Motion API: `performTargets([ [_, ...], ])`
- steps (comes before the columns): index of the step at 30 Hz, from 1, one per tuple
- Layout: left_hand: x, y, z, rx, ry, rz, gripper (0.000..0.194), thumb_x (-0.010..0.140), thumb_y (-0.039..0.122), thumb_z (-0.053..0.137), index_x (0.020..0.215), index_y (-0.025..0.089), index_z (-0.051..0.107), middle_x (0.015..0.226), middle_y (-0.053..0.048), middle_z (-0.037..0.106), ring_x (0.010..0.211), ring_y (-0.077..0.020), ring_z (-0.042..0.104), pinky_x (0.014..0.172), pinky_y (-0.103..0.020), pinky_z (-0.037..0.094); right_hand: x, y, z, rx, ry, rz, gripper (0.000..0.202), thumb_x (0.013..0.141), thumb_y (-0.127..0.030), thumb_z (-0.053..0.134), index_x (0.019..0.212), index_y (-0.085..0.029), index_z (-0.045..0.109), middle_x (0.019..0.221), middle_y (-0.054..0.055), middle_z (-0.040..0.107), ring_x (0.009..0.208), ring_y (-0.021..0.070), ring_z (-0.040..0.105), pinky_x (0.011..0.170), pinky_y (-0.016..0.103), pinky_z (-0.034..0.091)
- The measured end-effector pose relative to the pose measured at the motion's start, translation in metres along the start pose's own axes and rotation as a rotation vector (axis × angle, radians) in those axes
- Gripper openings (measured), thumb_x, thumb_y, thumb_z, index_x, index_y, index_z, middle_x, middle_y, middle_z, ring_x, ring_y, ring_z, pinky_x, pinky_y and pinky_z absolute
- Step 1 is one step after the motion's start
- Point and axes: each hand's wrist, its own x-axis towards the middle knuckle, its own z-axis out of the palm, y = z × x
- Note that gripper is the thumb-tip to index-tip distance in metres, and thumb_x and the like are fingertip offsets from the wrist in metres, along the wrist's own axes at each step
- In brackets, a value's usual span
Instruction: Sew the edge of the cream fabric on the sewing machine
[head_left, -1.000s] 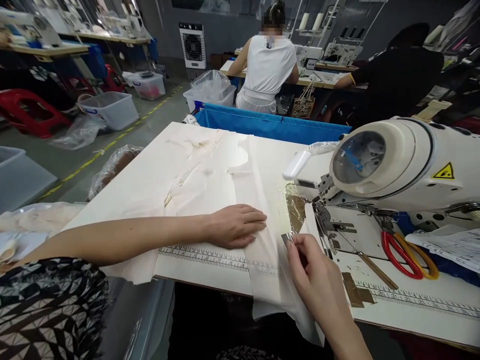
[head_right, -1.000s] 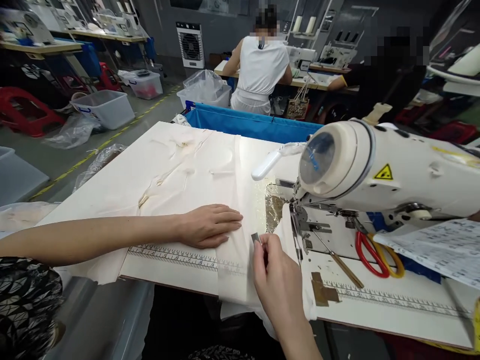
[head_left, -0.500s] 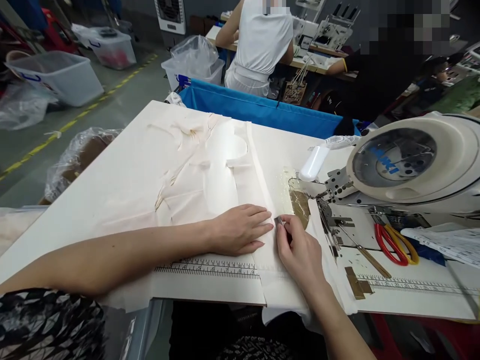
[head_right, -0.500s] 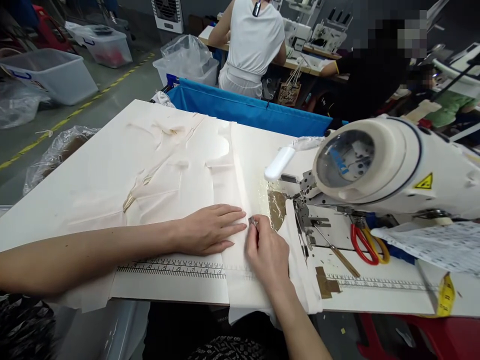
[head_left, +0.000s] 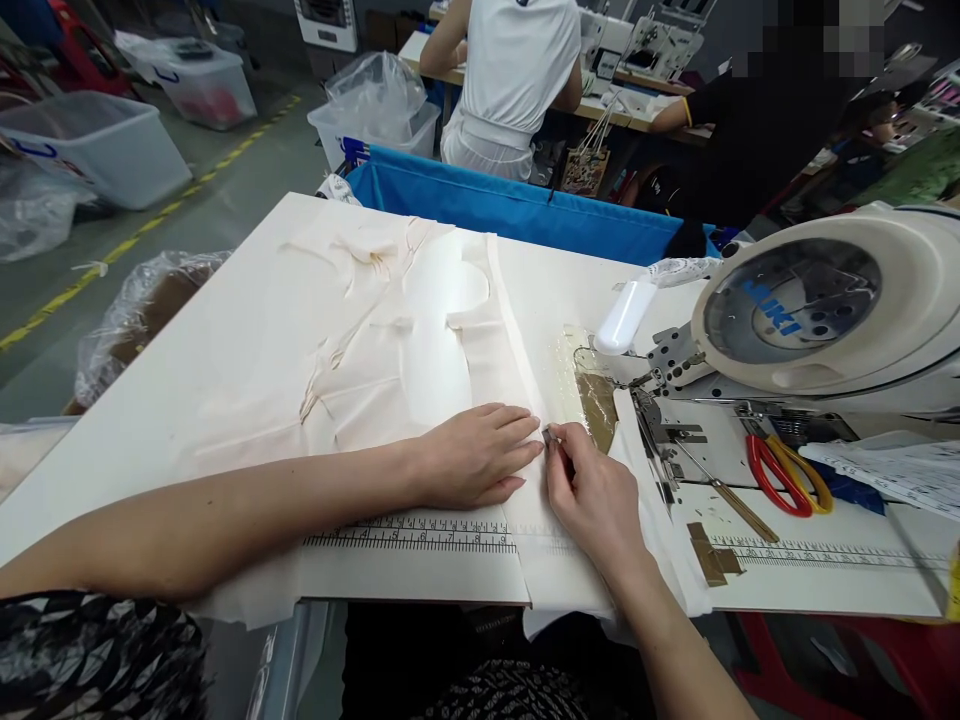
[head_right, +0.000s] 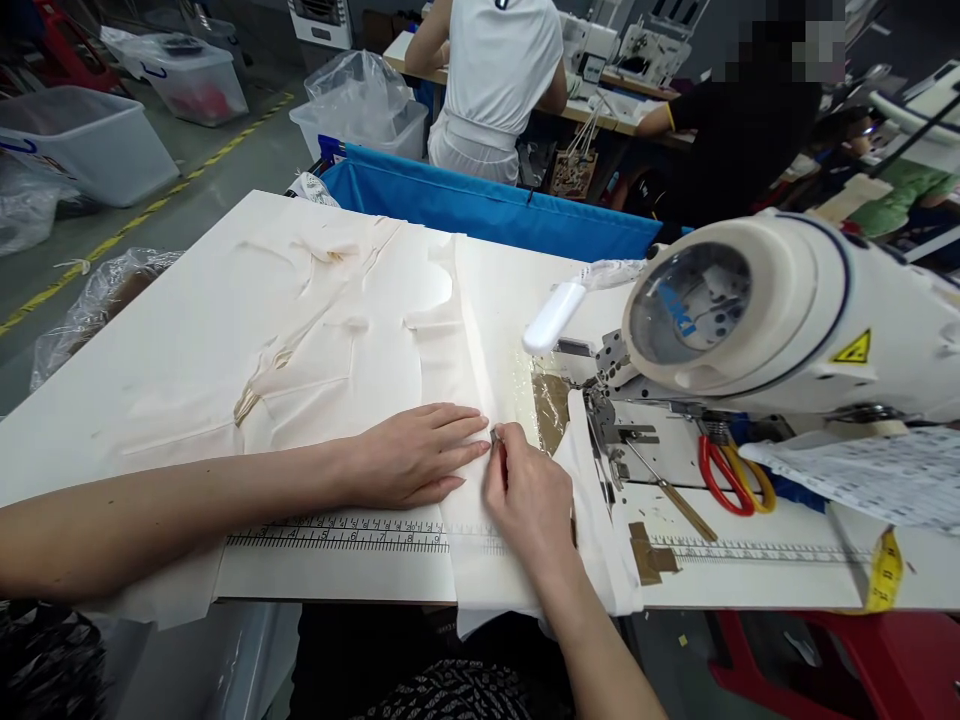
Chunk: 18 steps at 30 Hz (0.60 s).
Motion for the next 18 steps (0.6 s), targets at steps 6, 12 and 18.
performTargets([
  [6, -0.001, 0.002, -0.004, -0.011, -0.014, -0.014, 0.041, 0.097, 0.034, 0.047, 0.127, 0.007, 0.055, 0.137, -0.018, 0.054, 0.130, -0.0301, 0.047, 0.107, -0.041, 0.039, -0.012, 0.001, -0.013, 0.050, -0.034, -0.006, 0.023, 0.095, -0.025, 0.037, 0.096, -0.018, 0.059, 0.059, -0.001, 0.061, 0.045, 0.0190, 0.056, 0.047, 0.028, 0.032],
  [12, -0.003, 0.003, -0.003, -0.052, 0.023, -0.002, 0.041, 0.096, 0.030, 0.048, 0.128, 0.005, 0.054, 0.137, -0.019, 0.053, 0.131, -0.0310, 0.045, 0.107, -0.043, 0.039, -0.030, 0.007, -0.027, 0.163, -0.044, 0.039, 0.015, 0.097, -0.026, 0.039, 0.096, -0.022, 0.054, 0.064, -0.005, 0.064, 0.044, 0.0155, 0.055, 0.045, 0.025, 0.040],
  [18, -0.004, 0.005, -0.003, -0.004, -0.022, 0.019, 0.045, 0.096, 0.031, 0.043, 0.132, 0.004, 0.051, 0.139, -0.017, 0.052, 0.132, -0.0354, 0.043, 0.108, -0.049, 0.038, -0.029, 0.005, -0.015, 0.153, 0.014, 0.068, 0.016, 0.099, -0.026, 0.037, 0.100, -0.021, 0.053, 0.069, -0.002, 0.067, 0.050, 0.0187, 0.060, 0.050, 0.028, 0.042],
])
